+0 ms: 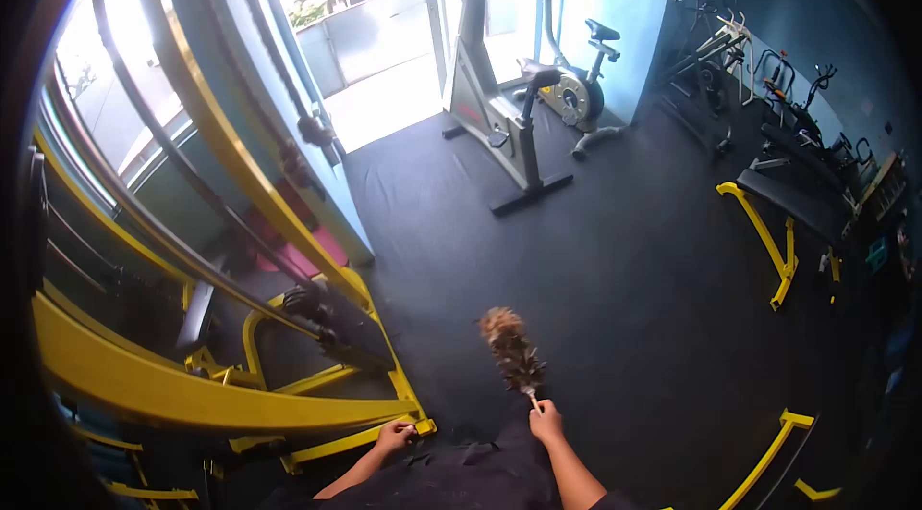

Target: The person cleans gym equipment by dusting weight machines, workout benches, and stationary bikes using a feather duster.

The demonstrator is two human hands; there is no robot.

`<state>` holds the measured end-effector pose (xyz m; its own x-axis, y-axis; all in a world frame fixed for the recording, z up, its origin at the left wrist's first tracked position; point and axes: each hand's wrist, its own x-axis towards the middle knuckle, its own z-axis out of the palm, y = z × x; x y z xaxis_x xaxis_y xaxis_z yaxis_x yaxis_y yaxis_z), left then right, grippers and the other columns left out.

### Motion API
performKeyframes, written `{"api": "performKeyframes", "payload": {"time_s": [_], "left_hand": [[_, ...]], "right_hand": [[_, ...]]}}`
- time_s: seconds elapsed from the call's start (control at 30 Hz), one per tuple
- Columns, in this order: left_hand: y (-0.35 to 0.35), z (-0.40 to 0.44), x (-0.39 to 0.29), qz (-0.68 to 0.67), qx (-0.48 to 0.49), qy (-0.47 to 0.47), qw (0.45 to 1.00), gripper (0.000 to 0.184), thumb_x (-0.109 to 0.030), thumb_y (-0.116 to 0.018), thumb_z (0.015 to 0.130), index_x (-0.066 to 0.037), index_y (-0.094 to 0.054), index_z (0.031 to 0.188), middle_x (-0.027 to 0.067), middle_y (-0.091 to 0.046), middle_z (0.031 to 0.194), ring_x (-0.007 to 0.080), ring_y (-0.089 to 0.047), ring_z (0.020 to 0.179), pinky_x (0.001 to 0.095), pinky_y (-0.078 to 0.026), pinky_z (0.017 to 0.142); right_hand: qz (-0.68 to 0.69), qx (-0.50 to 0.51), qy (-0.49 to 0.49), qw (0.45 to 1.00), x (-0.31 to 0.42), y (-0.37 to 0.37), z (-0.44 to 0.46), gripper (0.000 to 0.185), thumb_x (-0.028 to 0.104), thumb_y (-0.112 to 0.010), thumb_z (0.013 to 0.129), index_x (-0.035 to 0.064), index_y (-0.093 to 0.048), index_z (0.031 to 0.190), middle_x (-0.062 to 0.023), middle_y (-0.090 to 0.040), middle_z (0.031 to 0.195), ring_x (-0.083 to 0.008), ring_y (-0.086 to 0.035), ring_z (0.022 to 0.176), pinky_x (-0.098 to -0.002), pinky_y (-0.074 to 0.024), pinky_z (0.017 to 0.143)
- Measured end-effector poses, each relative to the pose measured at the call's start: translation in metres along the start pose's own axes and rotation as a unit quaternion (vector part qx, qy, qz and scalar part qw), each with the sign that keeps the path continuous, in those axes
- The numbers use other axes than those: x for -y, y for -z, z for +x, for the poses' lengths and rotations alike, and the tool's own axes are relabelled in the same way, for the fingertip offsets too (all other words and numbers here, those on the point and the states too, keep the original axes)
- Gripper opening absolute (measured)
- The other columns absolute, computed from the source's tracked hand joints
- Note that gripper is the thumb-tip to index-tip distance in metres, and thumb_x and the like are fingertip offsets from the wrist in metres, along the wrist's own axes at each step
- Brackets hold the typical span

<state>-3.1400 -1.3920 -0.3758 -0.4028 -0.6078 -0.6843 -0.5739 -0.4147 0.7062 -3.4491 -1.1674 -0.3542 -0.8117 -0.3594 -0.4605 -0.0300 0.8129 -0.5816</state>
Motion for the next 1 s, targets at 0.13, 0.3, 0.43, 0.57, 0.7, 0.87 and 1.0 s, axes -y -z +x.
{"api": "performKeyframes", "payload": {"time_s": [0.13,0.3,0.43,0.57,0.7,0.87,1.0], "left_hand": [[-0.047,0.054,-0.082,0.065,0.014,-0.102,0.993,0.020,-0.021,-0.061,0.095,-0.006,-0.069,0.104,0.0007,-0.066,0.083,0.0092,-0.057,0.069,0.0260,-0.048,0.066],[-0.105,0.134,-0.168,0.128,-0.185,-0.207,0.952,0.038,-0.035,-0.042,0.100,-0.002,-0.055,0.086,0.0183,-0.058,0.076,0.0349,-0.059,0.074,0.0412,-0.046,0.068],[-0.137,0.134,-0.240,0.249,-0.219,-0.051,0.942,0.038,-0.039,-0.047,0.096,-0.003,-0.056,0.085,0.0194,-0.064,0.089,0.0389,-0.061,0.088,0.0454,-0.046,0.076],[-0.153,0.175,-0.247,0.313,-0.274,-0.022,0.909,0.030,-0.033,-0.052,0.092,-0.007,-0.057,0.105,0.0149,-0.066,0.098,0.0336,-0.062,0.099,0.0462,-0.042,0.089],[-0.155,0.192,-0.239,0.180,-0.271,0.017,0.945,0.066,-0.020,-0.052,0.088,-0.013,-0.020,0.145,0.0110,-0.067,0.107,0.0305,-0.061,0.108,0.0473,-0.038,0.099],[-0.164,0.219,-0.239,0.131,-0.268,0.116,0.947,0.076,-0.016,-0.054,0.085,-0.015,-0.010,0.147,0.0266,-0.058,0.120,0.0391,-0.056,0.116,0.0441,-0.039,0.103],[-0.161,0.244,-0.251,0.109,-0.247,0.238,0.933,0.085,-0.015,-0.054,0.085,-0.017,0.003,0.148,0.0304,-0.051,0.128,0.0406,-0.053,0.119,0.0426,-0.037,0.106]], "right_hand": [[0.187,-0.118,-0.045,0.974,-0.039,-0.007,0.074,0.020,0.010,-0.061,0.088,0.0053,-0.061,0.108,-0.0053,-0.060,0.070,-0.0161,-0.057,0.056,-0.0340,-0.0473,0.051],[0.269,-0.056,-0.137,0.952,-0.006,0.052,0.164,0.018,0.020,-0.055,0.095,0.0045,-0.061,0.088,-0.0006,-0.051,0.058,-0.0109,-0.045,0.042,-0.0290,-0.0345,0.035],[0.270,-0.030,-0.174,0.947,0.004,0.111,0.241,0.023,0.024,-0.056,0.096,0.0051,-0.061,0.083,-0.0005,-0.050,0.058,-0.0108,-0.044,0.040,-0.0297,-0.0329,0.034],[0.263,-0.012,-0.028,0.964,0.012,0.164,0.314,0.021,0.023,-0.058,0.094,0.0047,-0.062,0.085,-0.0013,-0.053,0.060,-0.0116,-0.048,0.042,-0.0285,-0.0371,0.036],[0.201,0.064,-0.120,0.970,0.040,0.218,0.346,0.012,0.009,-0.056,0.089,0.0043,-0.058,0.100,-0.0062,-0.059,0.071,-0.0136,-0.056,0.049,-0.0292,-0.0458,0.041],[0.023,0.003,-0.068,0.997,-0.001,0.196,0.446,0.006,0.003,-0.060,0.081,0.0022,-0.059,0.086,-0.0069,-0.058,0.067,-0.0186,-0.056,0.052,-0.0343,-0.0449,0.046],[0.053,0.046,-0.276,0.958,0.031,0.190,0.479,0.003,0.004,-0.060,0.081,0.0018,-0.059,0.080,-0.0076,-0.054,0.060,-0.0176,-0.051,0.047,-0.0343,-0.0398,0.042]]}}
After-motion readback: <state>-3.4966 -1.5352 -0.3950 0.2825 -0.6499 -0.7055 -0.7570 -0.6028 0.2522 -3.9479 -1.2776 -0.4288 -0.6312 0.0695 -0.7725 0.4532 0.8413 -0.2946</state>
